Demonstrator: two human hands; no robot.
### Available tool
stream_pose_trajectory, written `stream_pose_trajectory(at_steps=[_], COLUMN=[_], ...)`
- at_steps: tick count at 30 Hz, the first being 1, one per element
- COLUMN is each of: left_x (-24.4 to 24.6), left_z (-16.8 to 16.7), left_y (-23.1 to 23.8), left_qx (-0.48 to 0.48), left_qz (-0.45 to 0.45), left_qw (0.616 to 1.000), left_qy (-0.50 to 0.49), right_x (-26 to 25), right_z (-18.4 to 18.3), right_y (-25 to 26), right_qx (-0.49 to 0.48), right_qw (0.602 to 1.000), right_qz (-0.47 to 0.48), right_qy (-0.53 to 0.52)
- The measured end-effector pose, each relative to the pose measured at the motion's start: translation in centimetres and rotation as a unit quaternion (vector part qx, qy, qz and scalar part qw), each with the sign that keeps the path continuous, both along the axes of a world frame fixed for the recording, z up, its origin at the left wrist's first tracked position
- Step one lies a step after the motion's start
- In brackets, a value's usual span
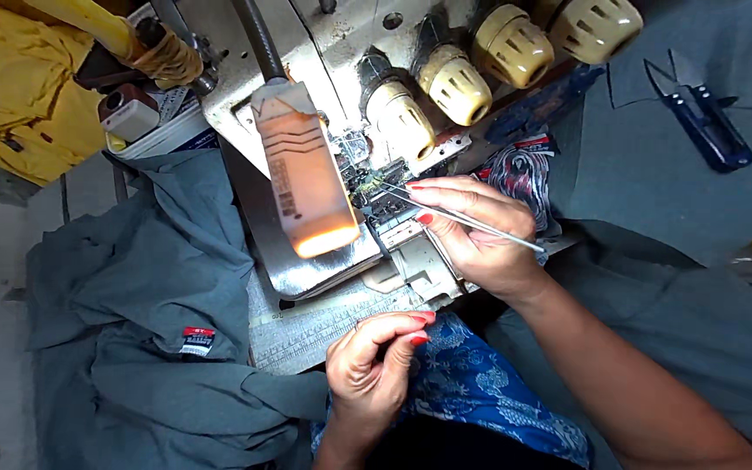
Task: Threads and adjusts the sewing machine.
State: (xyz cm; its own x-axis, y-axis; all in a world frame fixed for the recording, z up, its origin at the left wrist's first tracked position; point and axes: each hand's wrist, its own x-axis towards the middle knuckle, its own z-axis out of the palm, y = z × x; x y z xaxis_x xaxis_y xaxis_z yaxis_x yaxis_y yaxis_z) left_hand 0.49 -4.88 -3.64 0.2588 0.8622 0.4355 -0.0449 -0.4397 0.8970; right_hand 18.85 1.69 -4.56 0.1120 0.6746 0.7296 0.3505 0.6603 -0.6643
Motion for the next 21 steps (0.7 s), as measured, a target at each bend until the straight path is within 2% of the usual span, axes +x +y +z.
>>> stream_pose_trajectory(at_steps=[2, 5, 6, 10, 12, 14, 15, 17, 21], left_x=[-0.4, -1.1, -1.4, -2.2, -2.1, -2.0, -1.9, -1.8, -1.5], left_z=[0.3, 0.6, 0.7, 0.8, 0.8, 1.0, 1.1, 1.2, 1.3], left_y=[0.1, 0.7, 0.9, 1.5, 1.6, 1.5, 1.6, 1.4, 1.1], left_qx=[0.017, 0.056, 0.064, 0.083, 0.087, 0.090, 0.094, 0.096, 0.089], left_qz=[0.027, 0.088, 0.108, 0.157, 0.166, 0.166, 0.159, 0.149, 0.127], left_qw=[0.999, 0.995, 0.992, 0.984, 0.982, 0.982, 0.983, 0.984, 0.988], left_qy=[0.006, 0.003, -0.006, -0.016, -0.020, -0.018, -0.018, -0.013, 0.001], right_x=[0.0, 0.2, 0.6, 1.5, 0.9, 0.4, 0.3, 0.3, 0.3], right_z=[0.0, 0.9, 1.3, 1.8, 0.2, -0.7, -0.4, 0.6, 2.1], right_y=[-0.1, -0.9, -1.6, -5.8, -6.9, -7.5, -7.6, -7.5, -4.9], right_qx=[-0.046, -0.117, -0.123, -0.138, -0.139, -0.135, -0.128, -0.103, 0.009], right_qw=[0.996, 0.966, 0.961, 0.975, 0.986, 0.980, 0.979, 0.989, 0.996], right_qz=[0.024, 0.092, 0.105, 0.102, 0.088, 0.068, 0.064, 0.043, -0.039], right_qy=[0.068, 0.211, 0.223, 0.137, 0.018, -0.132, -0.143, -0.099, -0.084])
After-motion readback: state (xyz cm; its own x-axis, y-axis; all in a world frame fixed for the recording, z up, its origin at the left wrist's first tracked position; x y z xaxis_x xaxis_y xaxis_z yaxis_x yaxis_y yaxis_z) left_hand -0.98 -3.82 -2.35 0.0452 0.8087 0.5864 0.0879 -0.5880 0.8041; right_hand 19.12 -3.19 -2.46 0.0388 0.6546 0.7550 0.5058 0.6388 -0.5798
